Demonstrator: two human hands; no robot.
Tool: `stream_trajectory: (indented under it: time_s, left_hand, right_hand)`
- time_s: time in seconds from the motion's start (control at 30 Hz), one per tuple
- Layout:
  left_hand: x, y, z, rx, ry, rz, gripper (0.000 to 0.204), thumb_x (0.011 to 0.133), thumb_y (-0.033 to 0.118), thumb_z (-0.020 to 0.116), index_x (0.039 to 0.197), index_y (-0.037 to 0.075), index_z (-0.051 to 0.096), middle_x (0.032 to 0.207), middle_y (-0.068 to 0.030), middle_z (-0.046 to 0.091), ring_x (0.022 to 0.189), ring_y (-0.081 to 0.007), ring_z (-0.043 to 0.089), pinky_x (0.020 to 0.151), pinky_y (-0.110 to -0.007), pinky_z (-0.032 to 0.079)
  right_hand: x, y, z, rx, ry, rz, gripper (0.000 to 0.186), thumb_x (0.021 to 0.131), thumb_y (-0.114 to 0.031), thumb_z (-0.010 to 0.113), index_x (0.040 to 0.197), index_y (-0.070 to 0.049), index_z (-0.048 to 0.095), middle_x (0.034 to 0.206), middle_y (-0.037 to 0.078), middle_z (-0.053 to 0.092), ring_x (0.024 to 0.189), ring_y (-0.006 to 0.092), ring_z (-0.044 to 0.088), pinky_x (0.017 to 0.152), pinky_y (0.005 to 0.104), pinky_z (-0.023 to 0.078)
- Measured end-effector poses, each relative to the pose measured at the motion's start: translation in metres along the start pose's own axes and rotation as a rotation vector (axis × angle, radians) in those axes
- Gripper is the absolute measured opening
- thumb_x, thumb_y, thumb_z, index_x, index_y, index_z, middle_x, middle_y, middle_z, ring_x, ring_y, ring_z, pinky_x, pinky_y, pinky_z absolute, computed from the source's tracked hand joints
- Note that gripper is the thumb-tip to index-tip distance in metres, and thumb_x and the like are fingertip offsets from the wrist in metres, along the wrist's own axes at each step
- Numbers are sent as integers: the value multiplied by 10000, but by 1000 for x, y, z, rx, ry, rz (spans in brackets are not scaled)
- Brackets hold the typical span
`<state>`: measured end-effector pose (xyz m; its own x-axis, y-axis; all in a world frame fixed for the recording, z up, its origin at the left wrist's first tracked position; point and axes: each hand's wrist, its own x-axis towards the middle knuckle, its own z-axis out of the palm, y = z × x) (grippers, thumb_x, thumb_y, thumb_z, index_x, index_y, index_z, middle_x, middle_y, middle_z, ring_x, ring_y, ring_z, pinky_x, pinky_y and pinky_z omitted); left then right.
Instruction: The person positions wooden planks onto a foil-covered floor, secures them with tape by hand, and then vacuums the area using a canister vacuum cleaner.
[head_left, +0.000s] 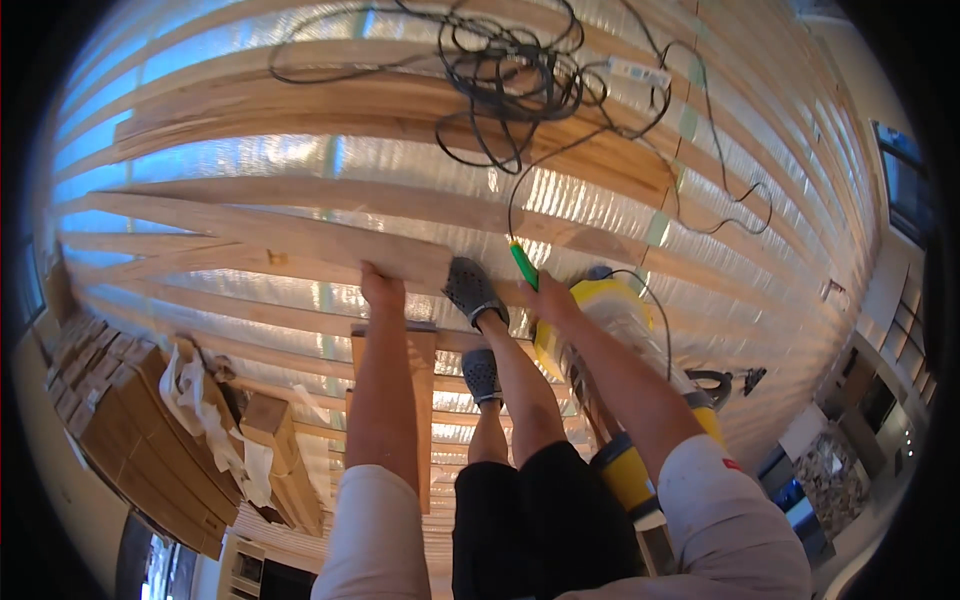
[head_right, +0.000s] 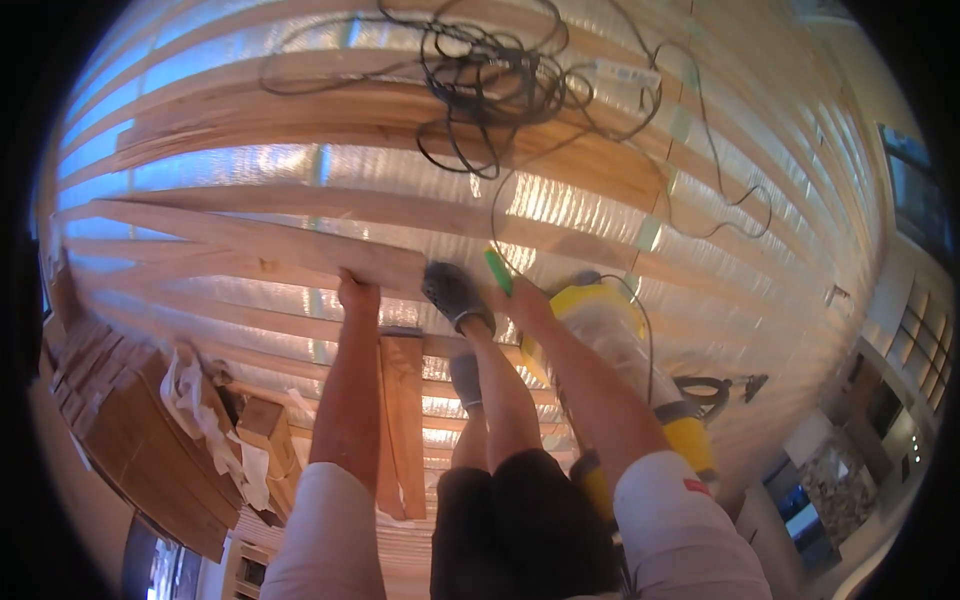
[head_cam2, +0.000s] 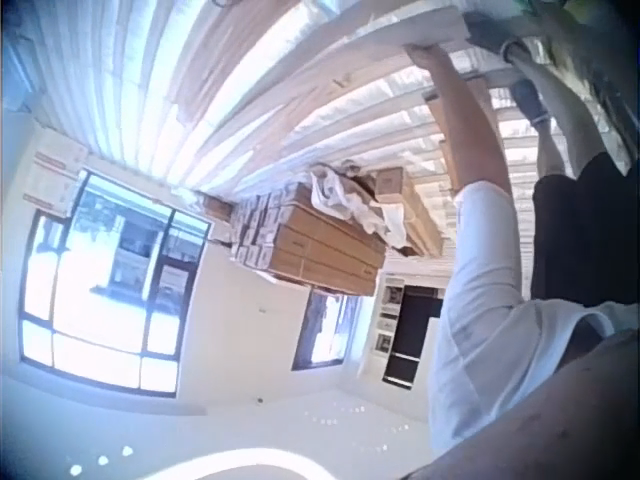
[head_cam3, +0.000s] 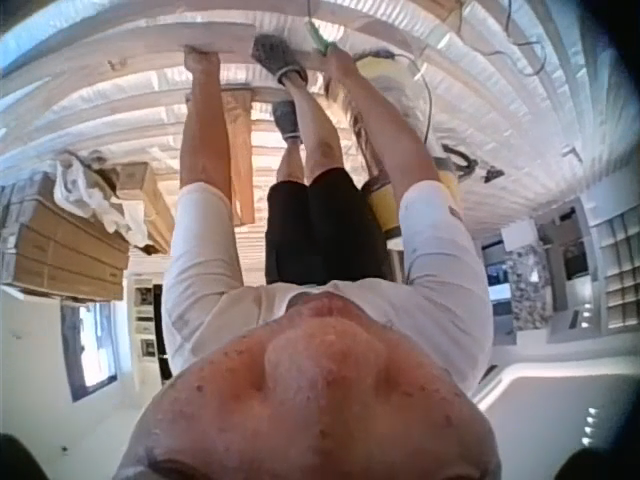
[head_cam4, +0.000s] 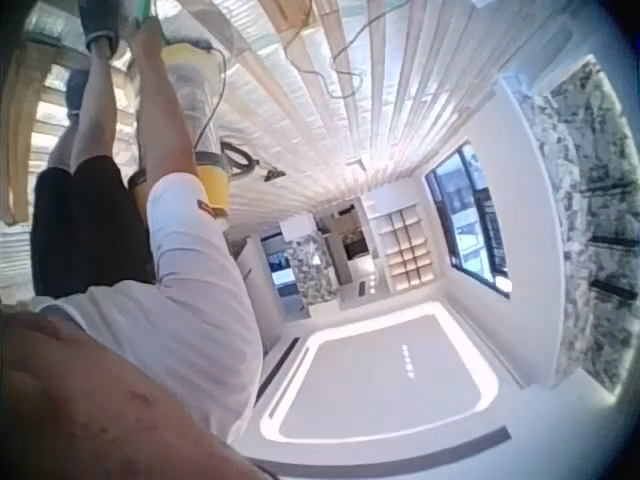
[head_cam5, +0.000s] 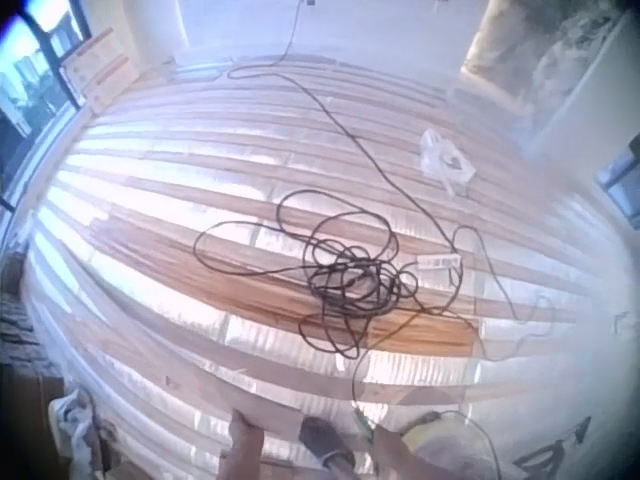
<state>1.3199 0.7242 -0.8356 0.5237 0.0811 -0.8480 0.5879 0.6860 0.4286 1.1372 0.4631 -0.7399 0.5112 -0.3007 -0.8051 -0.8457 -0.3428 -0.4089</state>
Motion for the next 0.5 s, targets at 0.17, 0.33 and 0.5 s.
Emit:
stream_trajectory:
  time_s: [0.17,0.33,0.5]
  left_hand:
    - [131,-17,-17,235,-5,-11,468,1059,315,385,1419,17,402,1453,-115,449,1340,-291,412,1138,-486,344]
    - [231,11,-58,520,-9,-24,457,1039,338,428,1305,-29,489,1213,-174,609,1080,-354,624,933,-480,562]
    - [223,23,-105,2491,-474,432,328,969,335,504,896,41,630,720,-118,666,612,-299,620,592,-420,509]
  right_hand:
    - [133,75,46,-213,151,-71,369,856,-300,679,951,39,571,842,276,654,845,460,643,756,541,511]
    - [190,65,81,13,194,-179,382,841,-363,701,903,-2,591,826,263,651,803,480,623,727,531,510]
    - [199,26,87,82,131,-144,504,840,-487,683,1002,-13,624,1069,236,617,1068,410,573,868,492,489]
